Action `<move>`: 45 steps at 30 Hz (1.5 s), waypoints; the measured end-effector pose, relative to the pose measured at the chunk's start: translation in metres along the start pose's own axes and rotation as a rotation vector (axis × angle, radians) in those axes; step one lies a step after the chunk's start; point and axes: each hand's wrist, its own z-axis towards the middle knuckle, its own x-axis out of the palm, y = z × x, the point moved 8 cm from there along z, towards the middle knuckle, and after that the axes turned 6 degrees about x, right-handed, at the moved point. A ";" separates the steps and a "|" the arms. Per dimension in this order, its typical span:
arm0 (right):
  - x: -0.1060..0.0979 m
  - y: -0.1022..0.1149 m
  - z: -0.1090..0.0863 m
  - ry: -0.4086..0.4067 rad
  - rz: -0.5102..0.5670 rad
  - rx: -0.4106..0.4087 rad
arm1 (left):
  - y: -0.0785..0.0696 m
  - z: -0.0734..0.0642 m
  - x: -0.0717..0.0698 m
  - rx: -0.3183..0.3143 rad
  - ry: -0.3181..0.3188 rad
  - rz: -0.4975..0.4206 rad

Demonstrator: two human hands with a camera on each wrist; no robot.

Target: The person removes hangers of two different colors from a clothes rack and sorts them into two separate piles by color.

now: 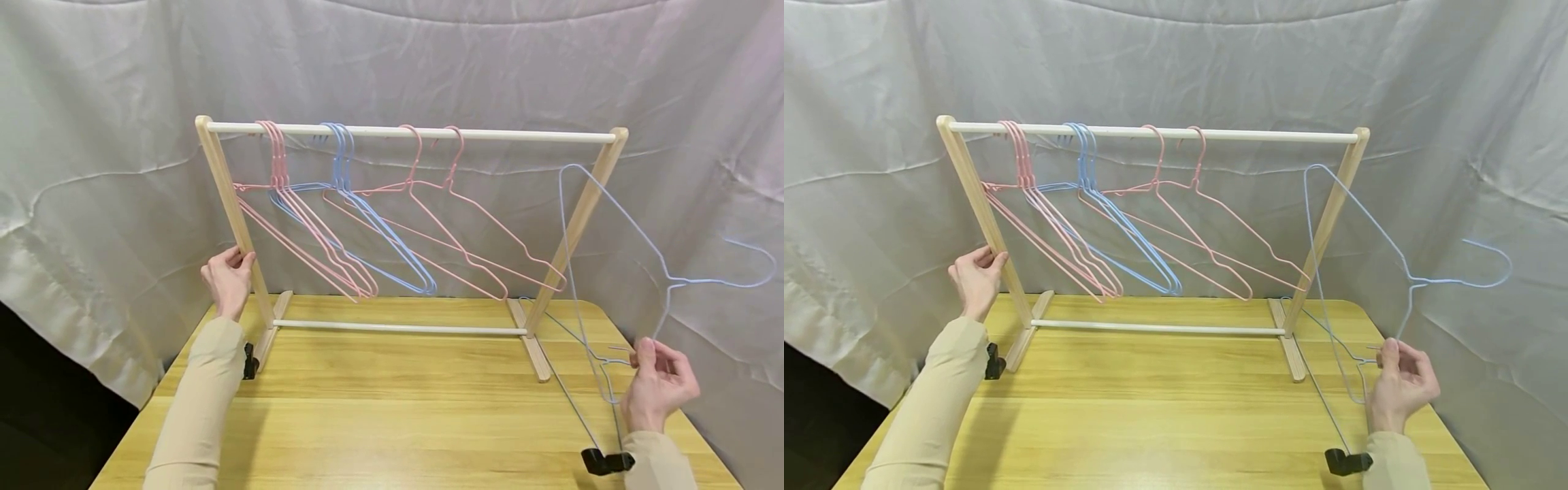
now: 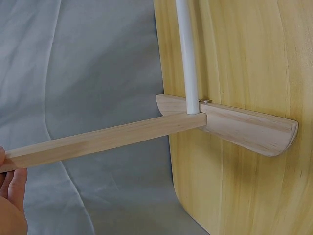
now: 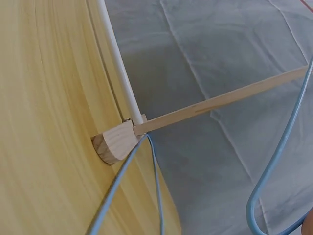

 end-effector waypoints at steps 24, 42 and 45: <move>-0.041 0.000 -0.002 -0.191 0.061 0.080 | -0.001 0.001 0.001 -0.010 -0.007 0.004; -0.077 -0.001 -0.001 -0.265 -0.343 0.217 | 0.002 0.000 0.000 -0.013 -0.004 0.004; -0.080 -0.003 -0.001 -0.255 -0.391 0.221 | 0.003 0.000 0.001 -0.018 0.001 -0.001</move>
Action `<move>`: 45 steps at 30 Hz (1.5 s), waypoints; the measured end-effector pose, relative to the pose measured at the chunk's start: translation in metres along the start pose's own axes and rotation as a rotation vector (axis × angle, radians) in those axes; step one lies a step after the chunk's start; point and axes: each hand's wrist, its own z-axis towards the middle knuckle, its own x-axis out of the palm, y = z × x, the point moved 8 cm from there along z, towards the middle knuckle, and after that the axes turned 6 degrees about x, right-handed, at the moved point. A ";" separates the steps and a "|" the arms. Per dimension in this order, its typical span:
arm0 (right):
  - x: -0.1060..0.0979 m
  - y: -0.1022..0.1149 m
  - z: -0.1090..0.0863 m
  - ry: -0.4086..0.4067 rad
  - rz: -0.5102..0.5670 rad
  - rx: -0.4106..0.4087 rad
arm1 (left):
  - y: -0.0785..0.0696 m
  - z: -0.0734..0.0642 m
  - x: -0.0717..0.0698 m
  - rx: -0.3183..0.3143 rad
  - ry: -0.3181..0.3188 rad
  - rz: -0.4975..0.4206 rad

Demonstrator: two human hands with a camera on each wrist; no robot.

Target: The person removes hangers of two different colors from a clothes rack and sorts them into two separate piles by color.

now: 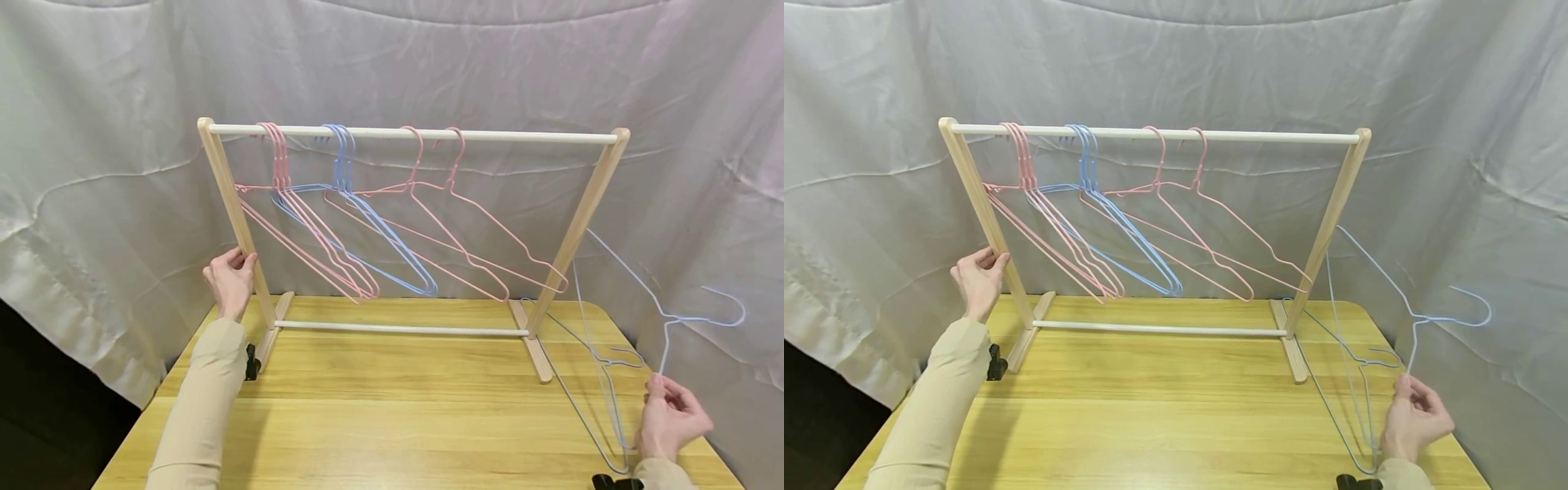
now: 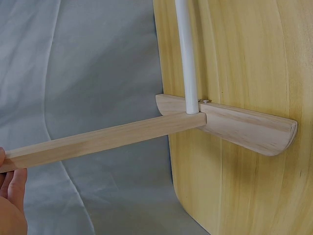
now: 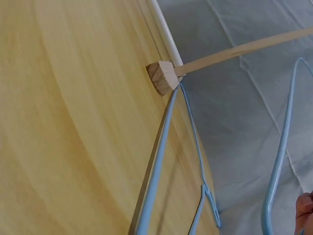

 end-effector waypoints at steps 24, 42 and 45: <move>-0.013 -0.022 0.008 0.062 -0.309 0.067 | -0.004 0.000 -0.001 0.036 -0.015 0.006; -0.020 -0.039 0.013 0.112 -0.475 0.231 | -0.001 0.000 -0.001 0.012 -0.007 -0.015; -0.022 -0.042 0.013 0.117 -0.514 0.265 | -0.001 0.000 -0.001 0.011 -0.007 -0.010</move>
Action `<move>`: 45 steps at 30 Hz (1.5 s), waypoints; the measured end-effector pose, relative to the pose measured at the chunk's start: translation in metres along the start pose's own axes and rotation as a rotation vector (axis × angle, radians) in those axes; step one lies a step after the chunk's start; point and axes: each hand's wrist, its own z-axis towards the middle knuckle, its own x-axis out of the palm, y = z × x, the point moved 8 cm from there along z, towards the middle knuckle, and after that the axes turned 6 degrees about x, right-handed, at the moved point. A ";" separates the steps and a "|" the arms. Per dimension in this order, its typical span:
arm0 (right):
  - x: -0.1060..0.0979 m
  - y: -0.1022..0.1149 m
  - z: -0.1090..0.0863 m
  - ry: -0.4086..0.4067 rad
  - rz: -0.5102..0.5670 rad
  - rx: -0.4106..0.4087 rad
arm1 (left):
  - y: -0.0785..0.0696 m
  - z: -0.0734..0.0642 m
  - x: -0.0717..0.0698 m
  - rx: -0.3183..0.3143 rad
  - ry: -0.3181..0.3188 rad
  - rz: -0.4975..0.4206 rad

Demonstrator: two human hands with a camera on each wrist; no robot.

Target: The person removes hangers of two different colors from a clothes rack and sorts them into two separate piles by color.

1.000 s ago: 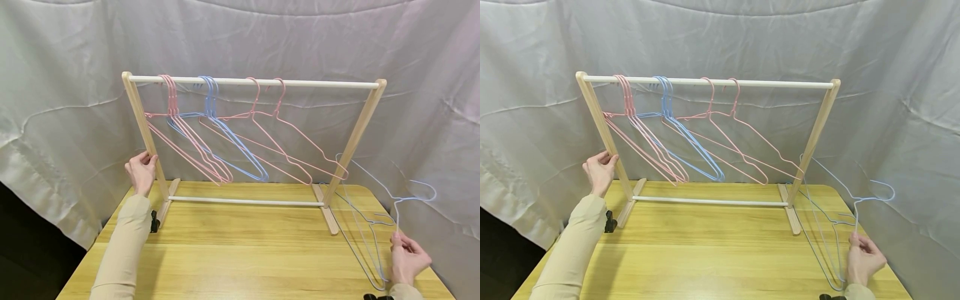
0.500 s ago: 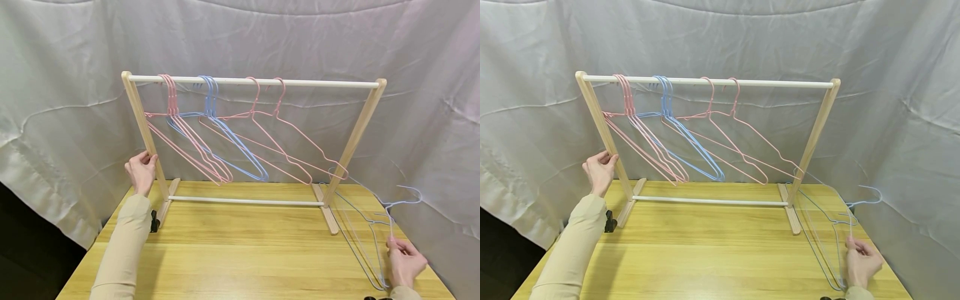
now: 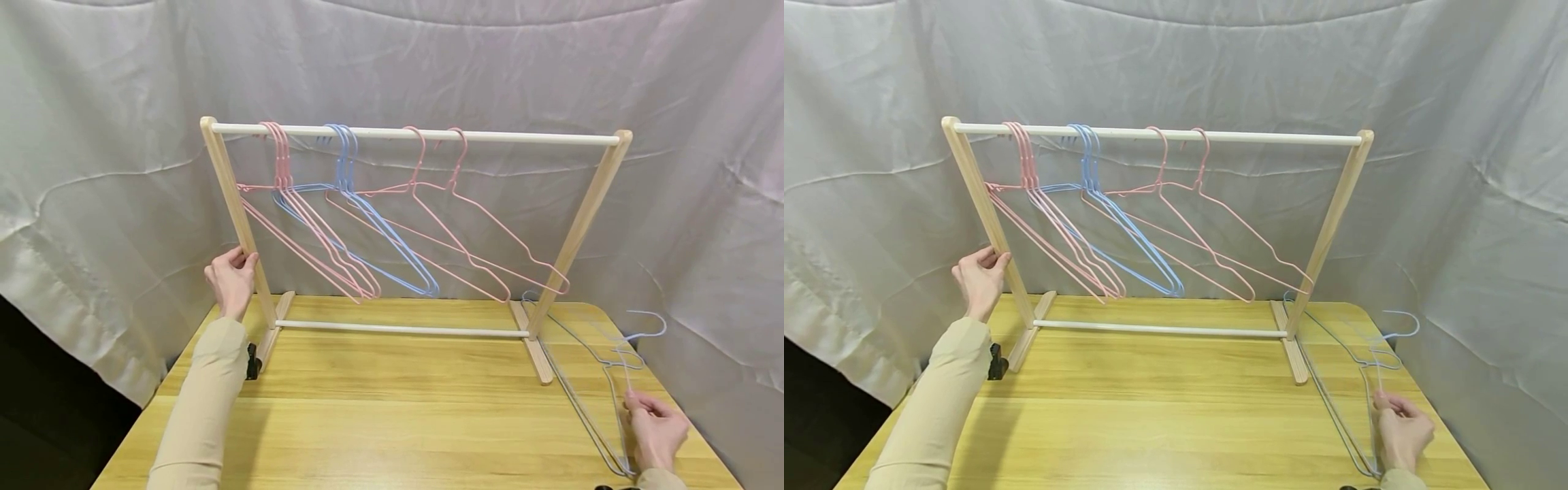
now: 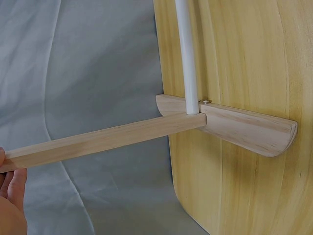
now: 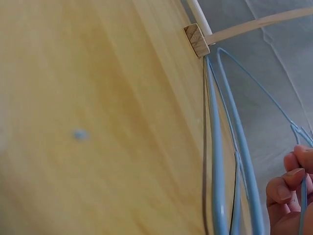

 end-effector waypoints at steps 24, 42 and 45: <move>-0.004 -0.004 0.002 -0.037 -0.451 -0.014 | -0.001 0.000 0.000 0.012 -0.005 -0.012; 0.031 0.073 -0.018 -0.019 -0.127 -0.290 | -0.003 -0.001 0.001 0.012 -0.007 -0.015; 0.063 0.111 -0.035 0.031 -0.169 -0.463 | -0.001 0.000 0.000 0.006 -0.009 -0.015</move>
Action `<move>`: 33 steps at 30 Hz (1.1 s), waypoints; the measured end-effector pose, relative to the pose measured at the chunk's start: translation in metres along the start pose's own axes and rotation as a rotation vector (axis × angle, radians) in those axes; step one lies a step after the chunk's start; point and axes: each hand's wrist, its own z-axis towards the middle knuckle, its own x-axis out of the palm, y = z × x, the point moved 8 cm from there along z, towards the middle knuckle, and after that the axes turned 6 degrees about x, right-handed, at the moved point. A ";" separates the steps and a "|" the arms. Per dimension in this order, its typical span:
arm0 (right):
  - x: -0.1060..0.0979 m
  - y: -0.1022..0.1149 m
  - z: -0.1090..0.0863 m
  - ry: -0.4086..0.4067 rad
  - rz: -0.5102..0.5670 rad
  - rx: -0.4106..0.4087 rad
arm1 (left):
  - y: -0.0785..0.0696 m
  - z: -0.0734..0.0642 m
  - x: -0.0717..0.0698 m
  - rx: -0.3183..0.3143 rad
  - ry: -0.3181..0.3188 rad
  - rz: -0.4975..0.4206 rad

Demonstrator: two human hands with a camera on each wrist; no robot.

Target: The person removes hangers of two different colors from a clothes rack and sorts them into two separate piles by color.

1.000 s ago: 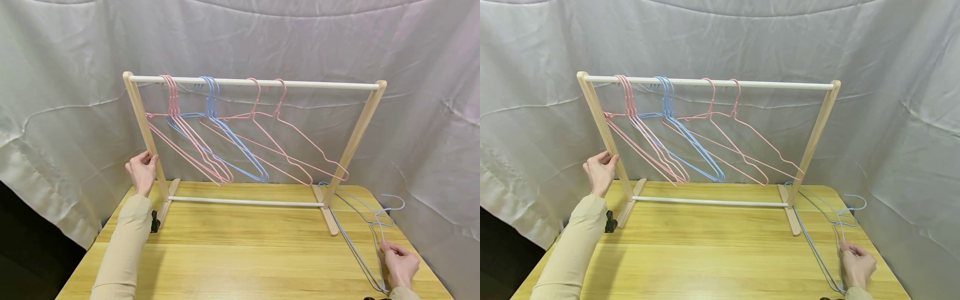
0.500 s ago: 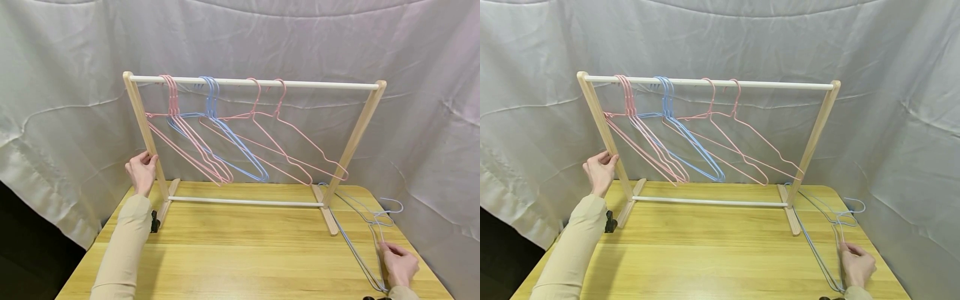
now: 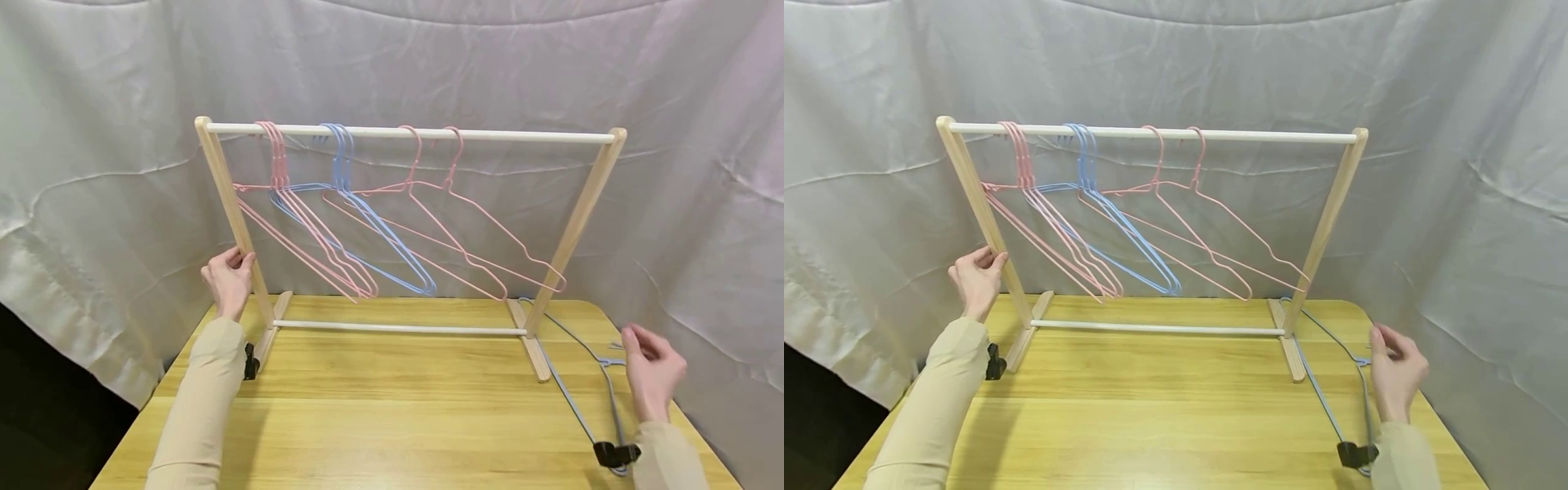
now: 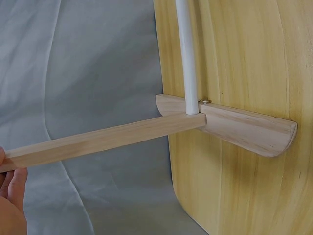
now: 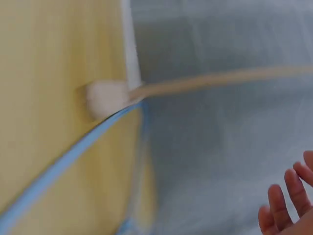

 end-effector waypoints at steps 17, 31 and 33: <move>0.151 0.172 -0.030 0.608 -0.313 -0.536 | -0.001 0.001 0.000 0.032 -0.001 0.023; 0.166 0.178 -0.037 0.562 -0.219 -0.530 | 0.001 0.002 0.000 0.015 0.007 0.032; 0.164 0.178 -0.036 0.547 -0.193 -0.533 | 0.000 0.002 0.000 0.012 0.011 0.034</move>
